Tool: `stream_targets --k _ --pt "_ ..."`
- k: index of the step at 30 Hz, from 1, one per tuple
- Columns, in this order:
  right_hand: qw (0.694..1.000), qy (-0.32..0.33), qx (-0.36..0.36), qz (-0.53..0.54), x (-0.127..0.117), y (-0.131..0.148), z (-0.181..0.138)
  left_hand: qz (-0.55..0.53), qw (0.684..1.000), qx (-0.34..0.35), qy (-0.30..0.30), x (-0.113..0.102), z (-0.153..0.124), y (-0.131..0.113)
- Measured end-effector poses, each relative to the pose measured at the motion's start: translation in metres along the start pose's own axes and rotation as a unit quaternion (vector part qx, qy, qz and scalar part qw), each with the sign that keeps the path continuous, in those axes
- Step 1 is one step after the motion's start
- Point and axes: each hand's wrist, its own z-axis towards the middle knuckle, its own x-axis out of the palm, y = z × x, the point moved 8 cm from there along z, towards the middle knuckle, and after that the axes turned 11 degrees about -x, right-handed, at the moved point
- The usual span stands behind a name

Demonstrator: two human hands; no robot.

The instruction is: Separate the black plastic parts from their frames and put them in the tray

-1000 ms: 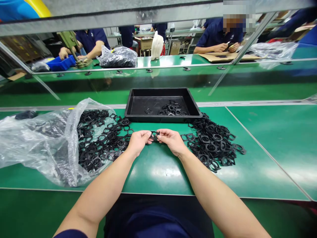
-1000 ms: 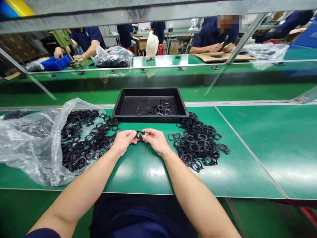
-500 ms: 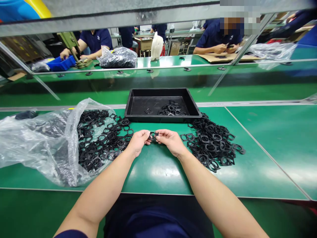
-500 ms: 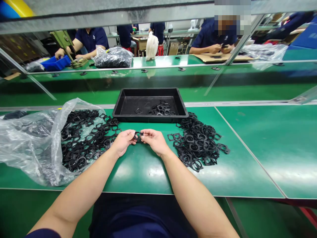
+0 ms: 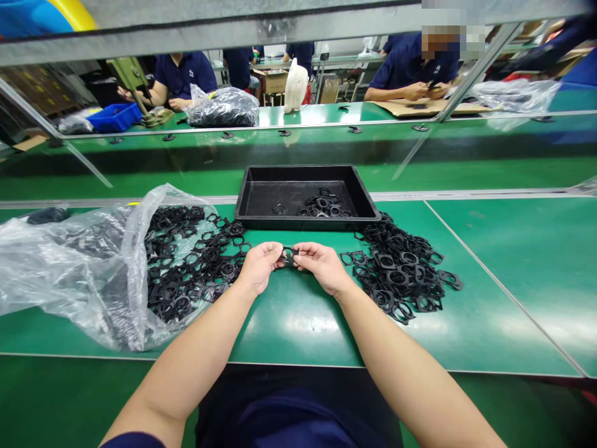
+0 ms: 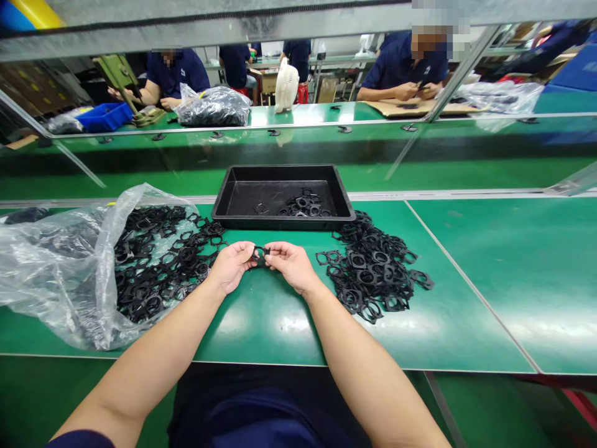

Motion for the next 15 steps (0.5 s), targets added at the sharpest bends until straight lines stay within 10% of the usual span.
stream_targets --k 15 --pt "1.0 -0.004 -0.027 0.009 -0.001 0.004 0.0 -0.026 0.997 -0.059 0.049 0.005 0.0 0.007"
